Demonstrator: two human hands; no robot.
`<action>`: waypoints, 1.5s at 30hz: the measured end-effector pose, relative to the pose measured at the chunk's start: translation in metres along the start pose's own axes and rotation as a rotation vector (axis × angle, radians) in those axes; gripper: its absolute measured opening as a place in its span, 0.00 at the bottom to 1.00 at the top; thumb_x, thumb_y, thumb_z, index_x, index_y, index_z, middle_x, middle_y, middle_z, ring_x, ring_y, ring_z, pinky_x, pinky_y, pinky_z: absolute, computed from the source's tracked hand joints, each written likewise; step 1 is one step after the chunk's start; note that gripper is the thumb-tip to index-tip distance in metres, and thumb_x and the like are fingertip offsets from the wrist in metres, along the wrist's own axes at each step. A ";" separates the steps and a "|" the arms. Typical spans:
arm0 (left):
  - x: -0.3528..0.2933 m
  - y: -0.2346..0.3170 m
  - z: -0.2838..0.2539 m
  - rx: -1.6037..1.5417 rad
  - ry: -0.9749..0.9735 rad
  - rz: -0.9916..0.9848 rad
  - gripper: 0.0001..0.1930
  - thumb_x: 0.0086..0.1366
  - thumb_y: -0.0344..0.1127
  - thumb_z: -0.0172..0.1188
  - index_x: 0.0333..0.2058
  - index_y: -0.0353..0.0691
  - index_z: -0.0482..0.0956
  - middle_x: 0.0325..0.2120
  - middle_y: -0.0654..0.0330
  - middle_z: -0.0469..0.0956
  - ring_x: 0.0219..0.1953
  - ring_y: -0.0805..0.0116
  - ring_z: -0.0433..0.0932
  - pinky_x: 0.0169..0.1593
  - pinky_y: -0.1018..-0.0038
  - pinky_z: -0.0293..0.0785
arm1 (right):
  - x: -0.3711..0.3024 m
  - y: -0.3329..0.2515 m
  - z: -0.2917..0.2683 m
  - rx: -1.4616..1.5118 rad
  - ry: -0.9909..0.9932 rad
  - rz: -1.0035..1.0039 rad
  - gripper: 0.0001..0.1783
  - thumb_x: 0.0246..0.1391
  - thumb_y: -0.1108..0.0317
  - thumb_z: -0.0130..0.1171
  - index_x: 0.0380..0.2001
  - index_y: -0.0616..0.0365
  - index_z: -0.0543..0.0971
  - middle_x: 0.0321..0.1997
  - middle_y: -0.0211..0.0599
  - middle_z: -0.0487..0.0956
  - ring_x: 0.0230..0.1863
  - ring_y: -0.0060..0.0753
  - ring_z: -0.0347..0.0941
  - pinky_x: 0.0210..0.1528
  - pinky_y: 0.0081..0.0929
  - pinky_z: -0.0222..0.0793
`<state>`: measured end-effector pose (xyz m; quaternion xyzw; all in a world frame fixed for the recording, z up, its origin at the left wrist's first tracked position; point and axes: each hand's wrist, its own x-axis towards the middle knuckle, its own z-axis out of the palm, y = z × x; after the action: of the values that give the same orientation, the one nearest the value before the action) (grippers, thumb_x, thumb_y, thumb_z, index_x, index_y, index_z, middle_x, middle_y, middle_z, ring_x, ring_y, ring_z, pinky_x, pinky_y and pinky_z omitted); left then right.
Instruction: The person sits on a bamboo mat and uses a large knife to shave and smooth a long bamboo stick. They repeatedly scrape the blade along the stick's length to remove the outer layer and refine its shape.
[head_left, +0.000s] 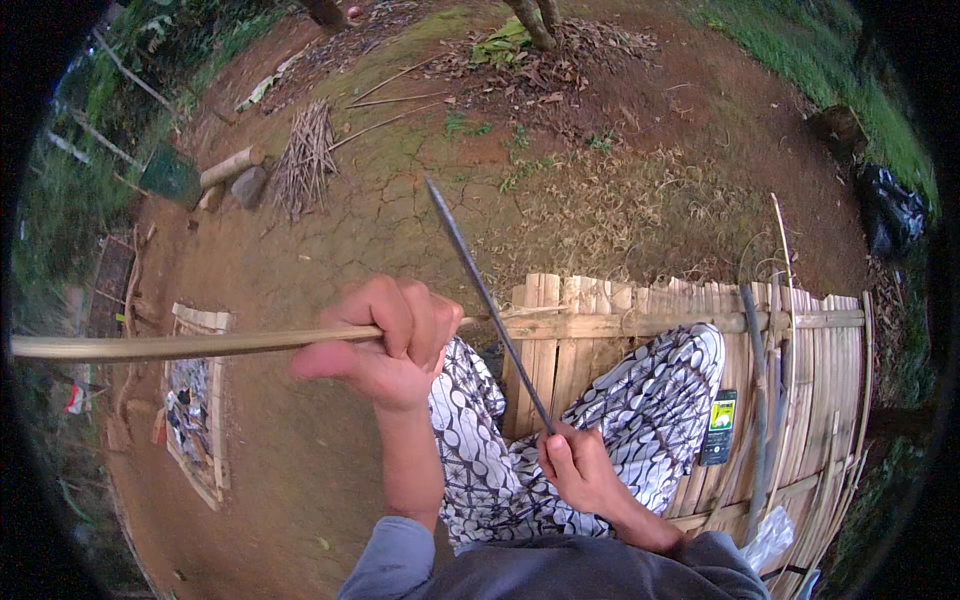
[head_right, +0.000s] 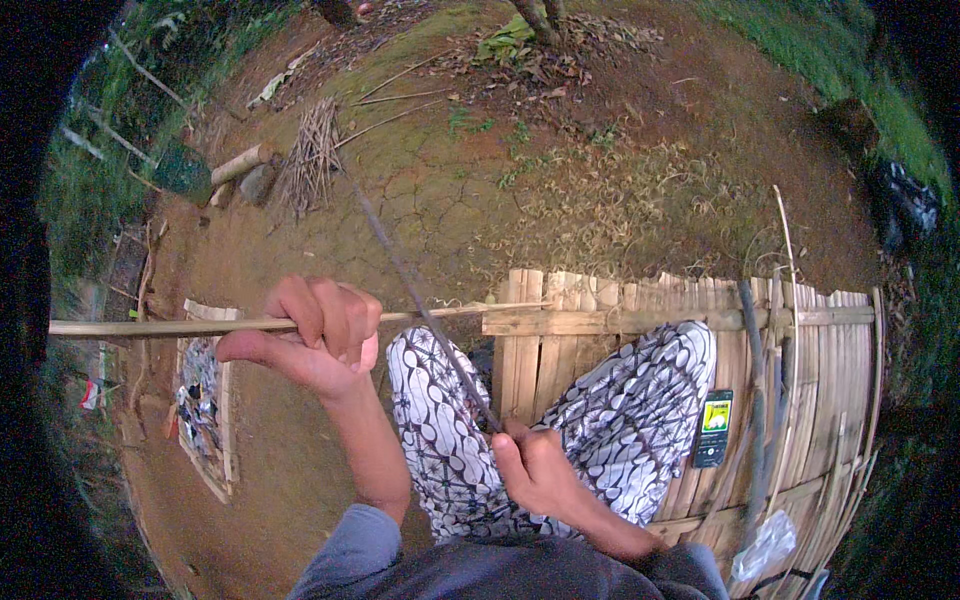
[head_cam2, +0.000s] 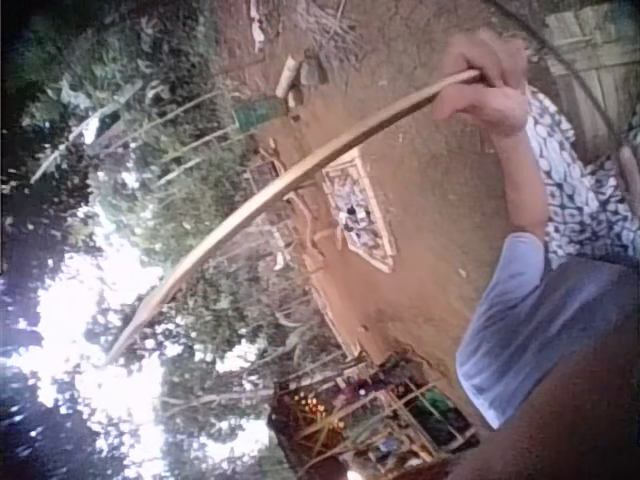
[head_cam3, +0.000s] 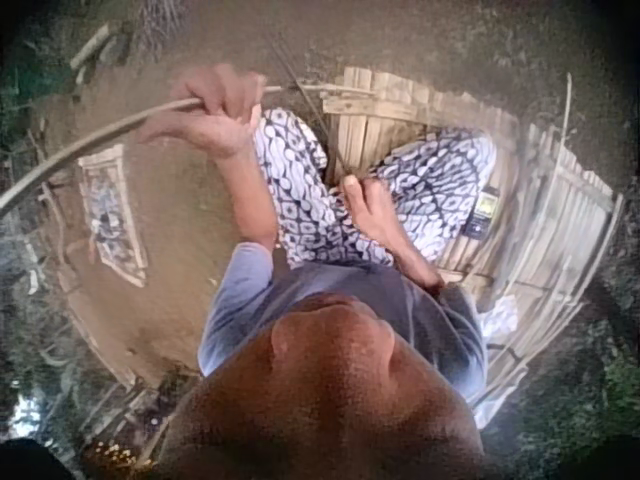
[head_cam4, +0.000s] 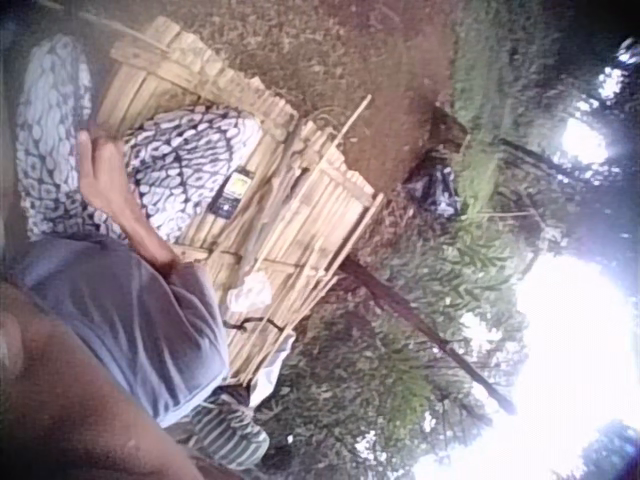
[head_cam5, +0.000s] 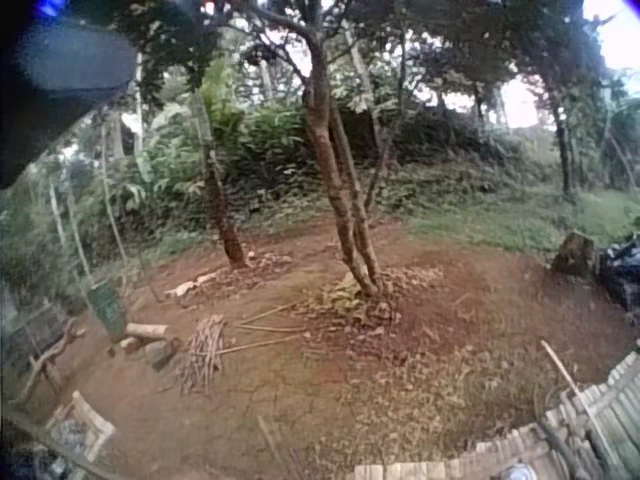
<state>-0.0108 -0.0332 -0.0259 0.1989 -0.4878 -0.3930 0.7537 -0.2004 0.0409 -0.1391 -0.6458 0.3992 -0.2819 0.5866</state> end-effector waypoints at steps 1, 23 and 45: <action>0.001 -0.001 0.002 -0.013 -0.035 0.004 0.36 0.49 0.77 0.35 0.11 0.44 0.53 0.04 0.69 0.51 0.05 0.81 0.44 0.11 0.81 0.40 | 0.002 0.004 0.000 -0.010 0.008 -0.036 0.29 0.62 0.53 0.34 0.14 0.62 0.67 0.10 0.33 0.66 0.13 0.31 0.64 0.19 0.29 0.60; 0.016 -0.012 0.019 0.008 -0.120 -0.009 0.35 0.54 0.74 0.34 0.11 0.45 0.52 0.02 0.69 0.51 0.03 0.80 0.46 0.08 0.82 0.41 | 0.003 -0.005 -0.030 0.011 0.037 -0.039 0.18 0.59 0.63 0.43 0.24 0.69 0.70 0.15 0.60 0.69 0.22 0.63 0.70 0.24 0.45 0.64; 0.014 -0.012 0.006 -0.030 -0.168 0.008 0.33 0.57 0.71 0.37 0.12 0.46 0.54 0.04 0.67 0.54 0.02 0.79 0.48 0.10 0.82 0.41 | 0.017 0.045 -0.003 -0.069 0.181 0.050 0.21 0.59 0.62 0.44 0.23 0.72 0.71 0.15 0.60 0.70 0.23 0.63 0.71 0.24 0.45 0.64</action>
<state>-0.0178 -0.0506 -0.0232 0.1519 -0.5444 -0.4123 0.7145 -0.2024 0.0256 -0.1843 -0.6272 0.4760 -0.3106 0.5325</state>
